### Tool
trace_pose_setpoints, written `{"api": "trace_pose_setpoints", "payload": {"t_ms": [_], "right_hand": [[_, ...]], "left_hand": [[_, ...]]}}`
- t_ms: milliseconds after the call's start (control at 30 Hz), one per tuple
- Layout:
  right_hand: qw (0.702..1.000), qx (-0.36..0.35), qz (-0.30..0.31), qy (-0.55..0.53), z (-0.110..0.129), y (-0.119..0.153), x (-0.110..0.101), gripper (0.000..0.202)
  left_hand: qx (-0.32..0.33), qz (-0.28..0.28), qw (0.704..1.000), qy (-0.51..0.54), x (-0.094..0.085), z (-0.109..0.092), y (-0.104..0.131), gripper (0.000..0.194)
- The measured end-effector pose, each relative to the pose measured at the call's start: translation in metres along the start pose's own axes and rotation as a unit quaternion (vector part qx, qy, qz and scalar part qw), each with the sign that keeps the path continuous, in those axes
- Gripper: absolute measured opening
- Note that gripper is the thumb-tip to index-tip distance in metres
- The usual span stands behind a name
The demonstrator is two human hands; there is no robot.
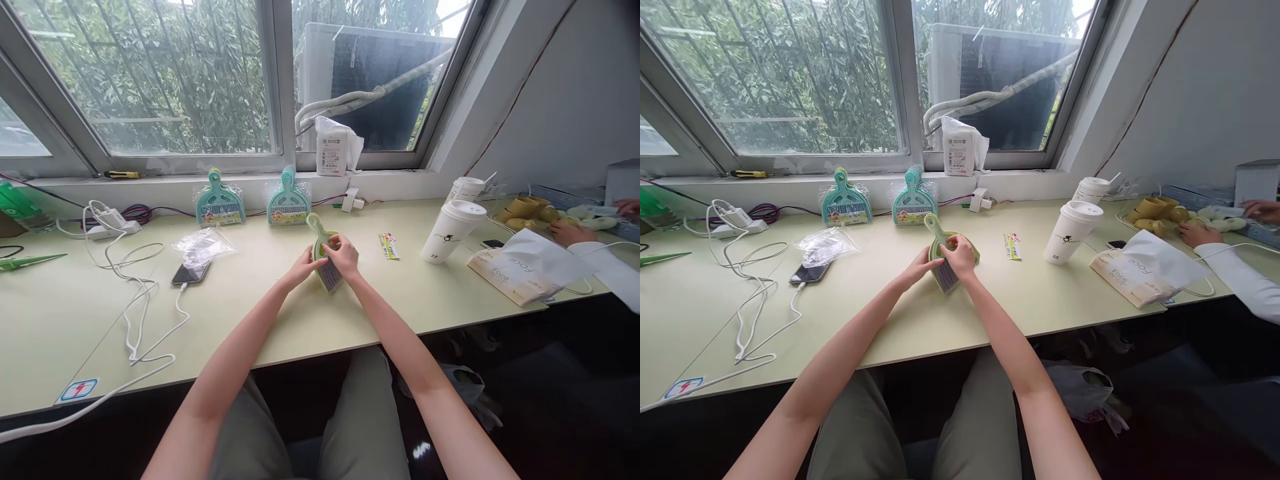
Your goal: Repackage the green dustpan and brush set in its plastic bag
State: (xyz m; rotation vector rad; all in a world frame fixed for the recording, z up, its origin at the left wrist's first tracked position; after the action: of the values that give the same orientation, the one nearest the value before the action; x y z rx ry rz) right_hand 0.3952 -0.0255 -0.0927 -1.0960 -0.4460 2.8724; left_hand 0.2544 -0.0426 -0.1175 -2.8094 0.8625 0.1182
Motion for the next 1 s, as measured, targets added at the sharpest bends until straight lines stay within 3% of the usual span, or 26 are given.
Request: {"api": "trace_pose_setpoints", "payload": {"t_ms": [67, 200, 267, 333, 400, 500, 600, 700, 867, 1000], "right_hand": [[1.0, 0.016, -0.01, 0.023, -0.013, -0.006, -0.01, 0.032], [0.974, 0.139, -0.13, 0.123, -0.067, -0.012, -0.048, 0.043], [0.963, 0.199, -0.098, 0.155, -0.094, -0.013, -0.052, 0.049], [0.961, 0.21, -0.027, 0.18, -0.107, -0.014, -0.045, 0.047], [0.968, 0.152, 0.053, 0.193, -0.1, -0.016, -0.028, 0.042], [0.967, -0.027, 0.168, 0.189, -0.062, -0.013, 0.0, 0.037], [0.941, -0.155, 0.215, 0.21, -0.028, -0.004, 0.015, 0.035], [0.938, -0.165, 0.193, 0.236, -0.018, 0.001, 0.017, 0.039], [0.946, -0.126, 0.204, 0.218, -0.027, -0.002, 0.019, 0.045], [0.953, -0.075, 0.194, 0.218, -0.034, -0.005, 0.021, 0.033]], "left_hand": [[-0.035, -0.021, 0.998, 0.054, -0.003, 0.007, 0.002, 0.062], [-0.061, -0.126, 0.981, 0.136, -0.029, 0.012, 0.011, 0.058], [-0.064, -0.176, 0.969, 0.16, -0.045, 0.014, 0.015, 0.048], [-0.058, -0.212, 0.962, 0.163, -0.06, 0.015, 0.019, 0.036], [-0.046, -0.238, 0.958, 0.155, -0.074, 0.016, 0.023, 0.027], [-0.043, -0.308, 0.938, 0.151, -0.092, 0.022, 0.031, 0.02], [-0.041, -0.368, 0.913, 0.17, -0.105, 0.03, 0.038, 0.022], [-0.032, -0.398, 0.897, 0.191, -0.112, 0.033, 0.041, 0.027], [-0.032, -0.404, 0.893, 0.198, -0.112, 0.032, 0.043, 0.026], [-0.037, -0.397, 0.896, 0.195, -0.112, 0.033, 0.042, 0.025]]}}
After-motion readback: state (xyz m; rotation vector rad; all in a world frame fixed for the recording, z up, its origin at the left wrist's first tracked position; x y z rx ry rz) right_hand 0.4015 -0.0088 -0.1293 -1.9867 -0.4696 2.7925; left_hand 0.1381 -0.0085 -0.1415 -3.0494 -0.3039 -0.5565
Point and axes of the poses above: each hand's wrist, its own y-axis away from the middle knuckle, its own x-axis out of the palm, z = x × y, the point moved 5 cm from there along -y, towards the middle knuckle, and after that the axes turned 15 degrees about z, right-handed, at the moved point
